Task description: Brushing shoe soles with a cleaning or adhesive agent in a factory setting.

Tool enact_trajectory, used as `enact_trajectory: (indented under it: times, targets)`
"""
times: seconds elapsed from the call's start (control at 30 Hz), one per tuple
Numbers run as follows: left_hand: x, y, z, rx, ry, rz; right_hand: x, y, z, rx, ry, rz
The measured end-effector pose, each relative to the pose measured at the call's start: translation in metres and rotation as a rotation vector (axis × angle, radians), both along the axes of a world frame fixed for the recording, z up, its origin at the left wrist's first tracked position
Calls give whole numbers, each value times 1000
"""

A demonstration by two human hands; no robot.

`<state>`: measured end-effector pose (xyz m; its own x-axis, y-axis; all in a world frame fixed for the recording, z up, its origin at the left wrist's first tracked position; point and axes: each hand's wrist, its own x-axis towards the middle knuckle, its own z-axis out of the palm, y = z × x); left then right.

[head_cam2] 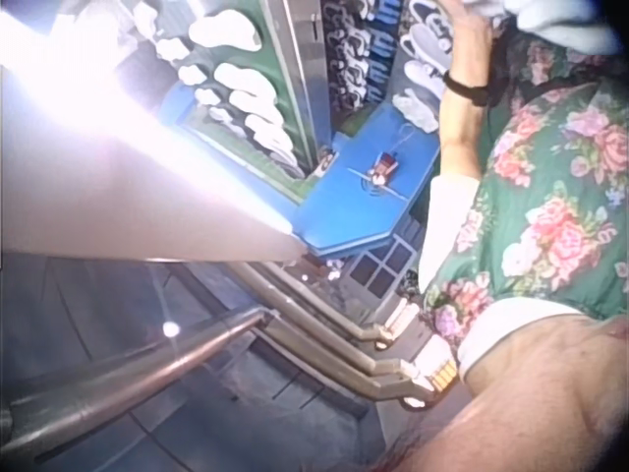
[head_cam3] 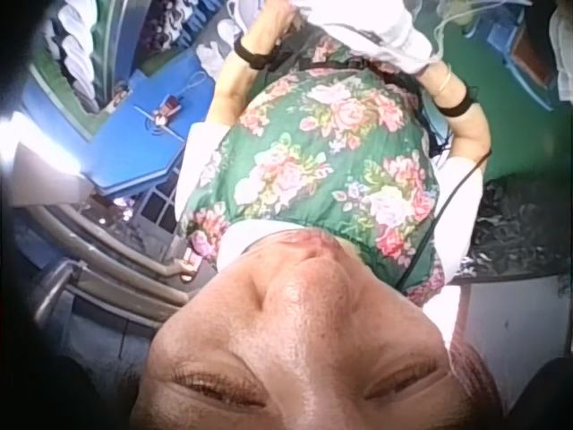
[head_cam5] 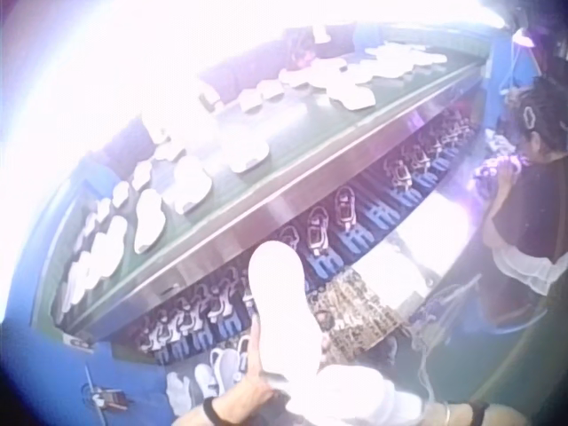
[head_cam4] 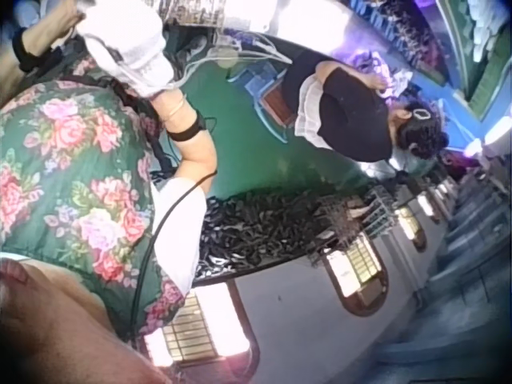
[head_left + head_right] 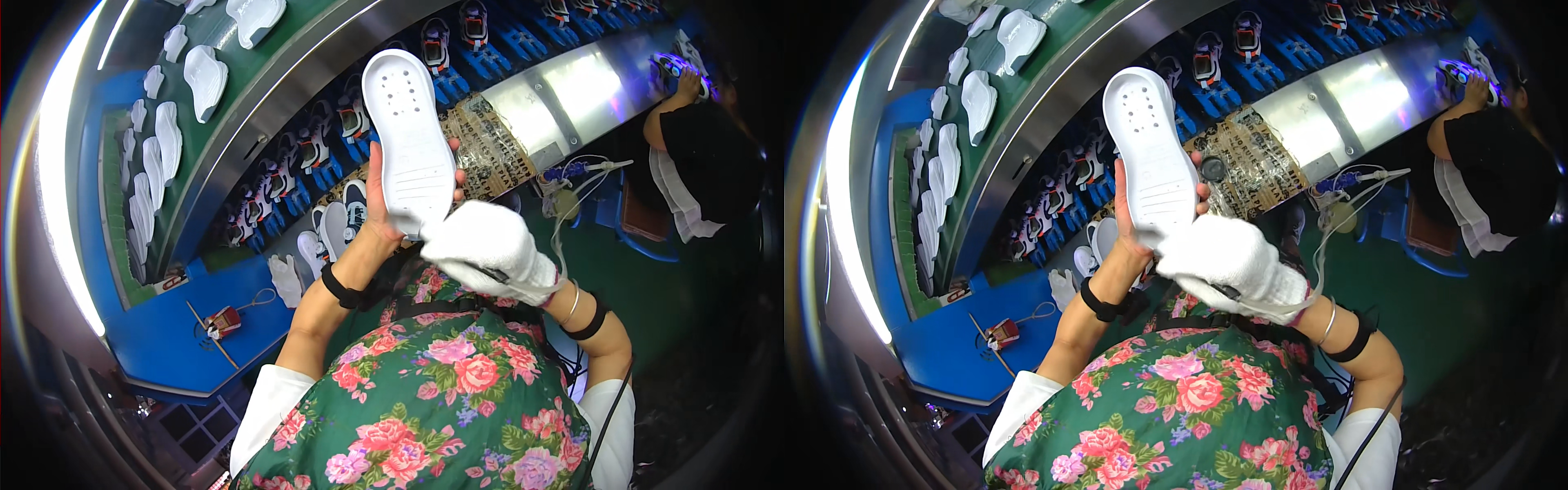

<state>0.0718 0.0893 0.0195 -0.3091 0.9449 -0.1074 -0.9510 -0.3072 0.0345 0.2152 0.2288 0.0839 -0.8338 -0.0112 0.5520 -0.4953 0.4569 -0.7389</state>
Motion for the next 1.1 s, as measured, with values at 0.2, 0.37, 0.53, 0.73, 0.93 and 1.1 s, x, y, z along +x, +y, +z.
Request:
enact_trajectory:
  times: [0.2, 0.37, 0.53, 0.73, 0.93, 1.1]
  targets:
    - [-2, -5, -1, -9, 107, -22, 0, 14, 0, -179, -179, -106]
    - [-6, -6, -7, 111, 65, -97, 11, 2, 1, -10, -98, 94]
    - [-8, -9, -8, 100, 60, -145, 6, 11, 3, -346, -253, -43]
    - [-24, -3, -4, 88, 132, -186, 10, 12, -8, 123, 55, 14]
    - [-30, -1, -5, 102, 297, -212, 15, 12, 2, -205, -157, 149]
    - [-29, 4, 6, -19, 357, -218, 10, 20, -2, 33, 26, -83]
